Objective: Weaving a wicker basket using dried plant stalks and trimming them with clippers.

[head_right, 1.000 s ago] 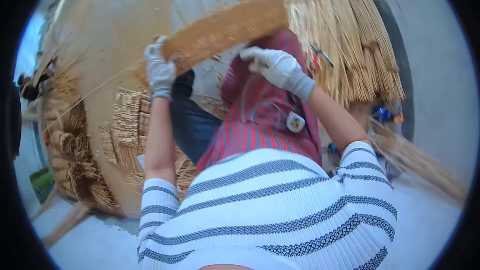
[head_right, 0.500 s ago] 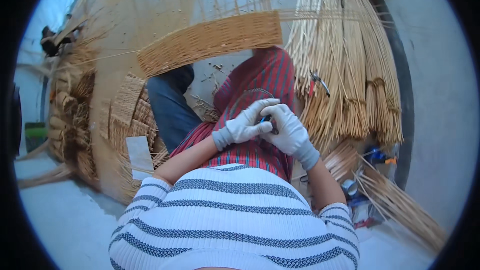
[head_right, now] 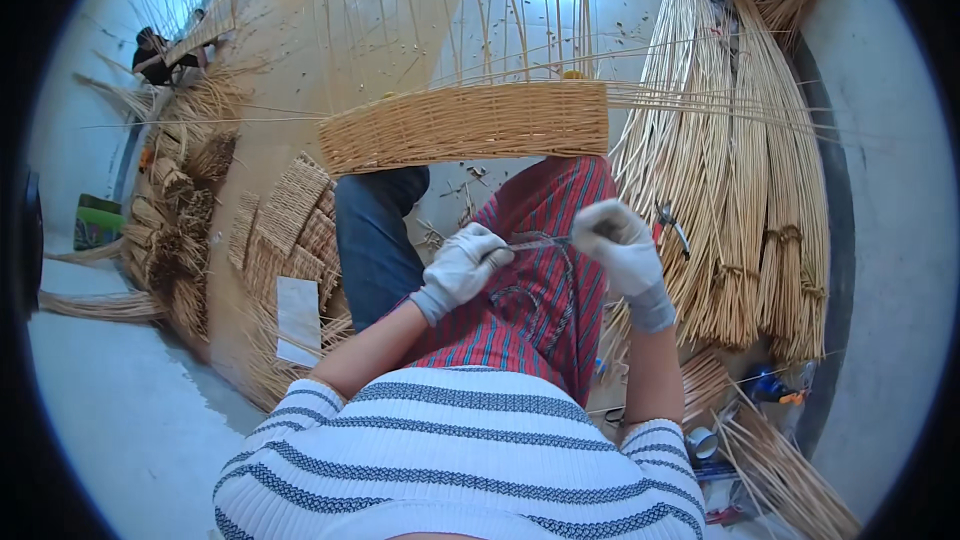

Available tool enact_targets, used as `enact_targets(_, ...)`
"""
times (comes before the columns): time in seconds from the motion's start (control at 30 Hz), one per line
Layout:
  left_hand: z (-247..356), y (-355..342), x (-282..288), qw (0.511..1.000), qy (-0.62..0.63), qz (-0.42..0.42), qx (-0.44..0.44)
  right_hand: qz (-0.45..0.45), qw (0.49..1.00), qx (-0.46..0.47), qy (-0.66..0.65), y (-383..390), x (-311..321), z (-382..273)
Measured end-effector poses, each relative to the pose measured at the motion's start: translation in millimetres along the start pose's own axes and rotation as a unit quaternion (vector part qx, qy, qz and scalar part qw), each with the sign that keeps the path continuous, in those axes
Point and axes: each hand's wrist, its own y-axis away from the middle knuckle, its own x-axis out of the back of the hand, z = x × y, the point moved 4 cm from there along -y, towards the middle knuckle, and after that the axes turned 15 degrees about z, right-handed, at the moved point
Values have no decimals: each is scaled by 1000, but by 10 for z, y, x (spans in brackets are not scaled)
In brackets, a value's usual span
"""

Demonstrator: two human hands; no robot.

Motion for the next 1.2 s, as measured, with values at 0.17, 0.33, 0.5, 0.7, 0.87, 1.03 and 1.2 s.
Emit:
enact_targets(0.17,-486,-310,-291,900,359,67,236,202,966,55,149,-688,1101,703)
enact_targets(0.33,-589,-751,-461,826,428,53,362,234,747,-62,620,-922,2232,1716)
enact_targets(0.5,-535,-1226,-620,781,464,47,415,232,689,-96,680,-933,2752,2188)
enact_targets(0.7,-505,-1094,-945,715,501,94,479,259,615,-151,729,-886,3149,2495)
enact_targets(0.87,-586,-996,-1046,726,476,125,480,226,665,-314,639,-656,3325,2868)
enact_targets(1.03,-612,-1024,-1101,717,494,127,475,222,592,-269,726,-625,3328,2899)
enact_targets(1.2,-616,-1005,-1130,732,472,133,472,278,588,-278,707,-774,3312,2899)
